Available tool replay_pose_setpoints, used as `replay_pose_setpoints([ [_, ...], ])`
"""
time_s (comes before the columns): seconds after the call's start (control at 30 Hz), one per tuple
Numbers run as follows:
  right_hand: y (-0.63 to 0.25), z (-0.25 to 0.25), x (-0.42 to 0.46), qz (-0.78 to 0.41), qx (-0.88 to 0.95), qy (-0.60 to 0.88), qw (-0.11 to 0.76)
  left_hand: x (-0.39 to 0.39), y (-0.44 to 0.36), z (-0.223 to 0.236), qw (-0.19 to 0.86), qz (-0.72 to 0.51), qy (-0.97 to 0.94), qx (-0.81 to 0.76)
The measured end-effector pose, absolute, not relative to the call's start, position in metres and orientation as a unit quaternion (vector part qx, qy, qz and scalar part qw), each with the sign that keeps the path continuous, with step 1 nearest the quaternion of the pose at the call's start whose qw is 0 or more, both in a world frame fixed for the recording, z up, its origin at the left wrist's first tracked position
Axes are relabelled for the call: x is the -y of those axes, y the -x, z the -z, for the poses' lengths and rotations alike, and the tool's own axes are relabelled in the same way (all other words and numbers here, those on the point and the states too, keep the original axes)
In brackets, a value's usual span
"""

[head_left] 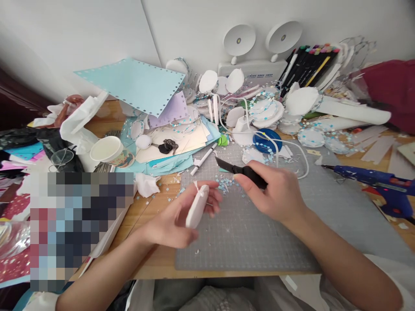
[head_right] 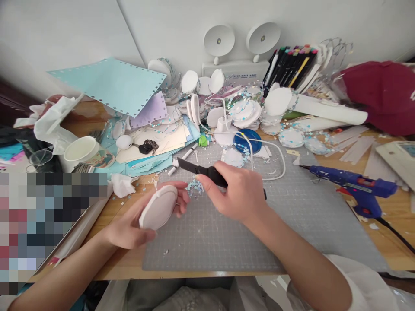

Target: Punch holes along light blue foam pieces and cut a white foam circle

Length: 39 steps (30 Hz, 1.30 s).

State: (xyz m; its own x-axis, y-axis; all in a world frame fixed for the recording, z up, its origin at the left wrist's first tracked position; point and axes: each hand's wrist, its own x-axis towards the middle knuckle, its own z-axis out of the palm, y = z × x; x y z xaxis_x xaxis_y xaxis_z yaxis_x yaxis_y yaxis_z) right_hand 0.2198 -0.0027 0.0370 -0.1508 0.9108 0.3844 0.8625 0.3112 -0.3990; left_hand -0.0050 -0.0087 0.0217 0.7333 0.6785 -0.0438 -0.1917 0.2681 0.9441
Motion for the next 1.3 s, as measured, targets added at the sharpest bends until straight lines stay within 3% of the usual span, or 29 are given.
replay_pose_setpoints([
  [0.2,-0.208,-0.036,0.011,-0.147,0.755,0.559,0.310,0.003,0.001,-0.022,0.905,-0.192,-0.352,-0.141],
  [0.4,-0.202,-0.033,0.018,-0.351,0.764,0.455,0.294,0.005,-0.002,-0.012,0.934,-0.029,-0.346,-0.086],
  [0.67,-0.204,-0.043,0.016,-0.450,0.715,0.452,0.285,0.008,-0.005,-0.009,0.930,-0.006,-0.347,-0.117],
  [0.8,-0.208,-0.040,0.010,-0.414,0.682,0.500,0.338,0.008,-0.003,-0.010,0.927,-0.015,-0.359,-0.111],
  [0.93,-0.212,-0.034,0.005,-0.263,0.666,0.574,0.396,0.006,0.001,-0.013,0.911,-0.097,-0.373,-0.149],
  [1.07,-0.212,-0.037,0.011,-0.181,0.748,0.535,0.348,0.002,0.004,-0.018,0.855,-0.207,-0.425,-0.211],
  [1.3,-0.205,-0.040,0.022,-0.074,0.859,0.423,0.280,-0.001,0.005,-0.020,0.750,-0.295,-0.510,-0.299],
])
